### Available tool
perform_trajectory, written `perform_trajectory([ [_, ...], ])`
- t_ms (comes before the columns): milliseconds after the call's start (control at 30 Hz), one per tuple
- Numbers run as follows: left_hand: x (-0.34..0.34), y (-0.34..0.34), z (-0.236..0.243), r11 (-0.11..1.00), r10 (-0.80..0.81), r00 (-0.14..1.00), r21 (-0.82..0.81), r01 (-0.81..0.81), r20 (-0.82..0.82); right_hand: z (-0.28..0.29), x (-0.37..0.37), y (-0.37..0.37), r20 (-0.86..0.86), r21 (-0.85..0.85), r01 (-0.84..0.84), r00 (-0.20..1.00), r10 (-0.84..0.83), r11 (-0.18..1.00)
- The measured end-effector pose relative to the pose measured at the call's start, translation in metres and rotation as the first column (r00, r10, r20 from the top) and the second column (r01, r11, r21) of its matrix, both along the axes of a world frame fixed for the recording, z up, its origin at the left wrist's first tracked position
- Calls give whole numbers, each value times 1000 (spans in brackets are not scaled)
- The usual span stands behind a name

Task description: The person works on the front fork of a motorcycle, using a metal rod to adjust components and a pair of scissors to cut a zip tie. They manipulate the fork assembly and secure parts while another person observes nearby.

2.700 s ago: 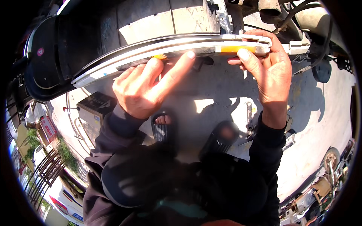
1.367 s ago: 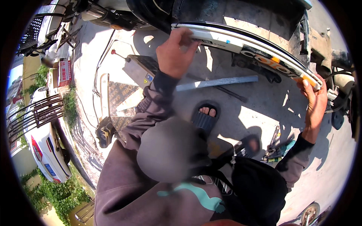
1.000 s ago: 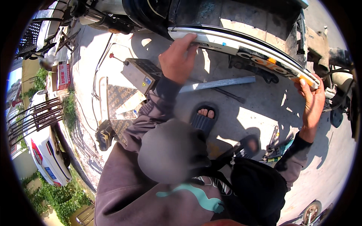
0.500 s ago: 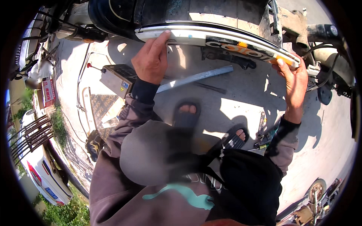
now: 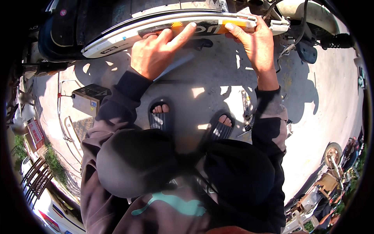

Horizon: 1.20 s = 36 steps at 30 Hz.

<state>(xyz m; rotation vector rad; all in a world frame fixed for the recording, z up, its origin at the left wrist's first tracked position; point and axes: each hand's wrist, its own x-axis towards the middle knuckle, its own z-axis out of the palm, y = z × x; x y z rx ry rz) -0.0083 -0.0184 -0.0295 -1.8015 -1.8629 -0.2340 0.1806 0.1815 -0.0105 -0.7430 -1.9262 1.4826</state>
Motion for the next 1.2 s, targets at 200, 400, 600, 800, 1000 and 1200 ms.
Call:
perform_trajectory([
  [200, 20, 9, 6, 997, 28, 999, -71, -27, 16, 3, -2, 0, 46, 3, -7, 999, 6, 1000],
  [400, 4, -21, 3, 997, 75, 987, -11, -74, 141, 8, 1, 1, 37, -103, -30, 999, 34, 994],
  [600, -19, -85, 11, 906, 198, 937, 310, -287, 289, 21, 44, 9, 162, -223, -69, 981, 107, 972],
  [800, 5, -91, 45, 884, 58, 501, 189, -428, 863, 32, 130, 10, 249, -395, 117, 968, -16, 911],
  [1000, 21, -69, 58, 999, 43, -431, -53, -10, 902, 40, 202, 14, 348, -504, 237, 936, -56, 831],
  [1200, 31, -45, 77, 965, 87, -507, 55, 258, 857, 53, 254, 7, 410, -443, 328, 902, -137, 835],
])
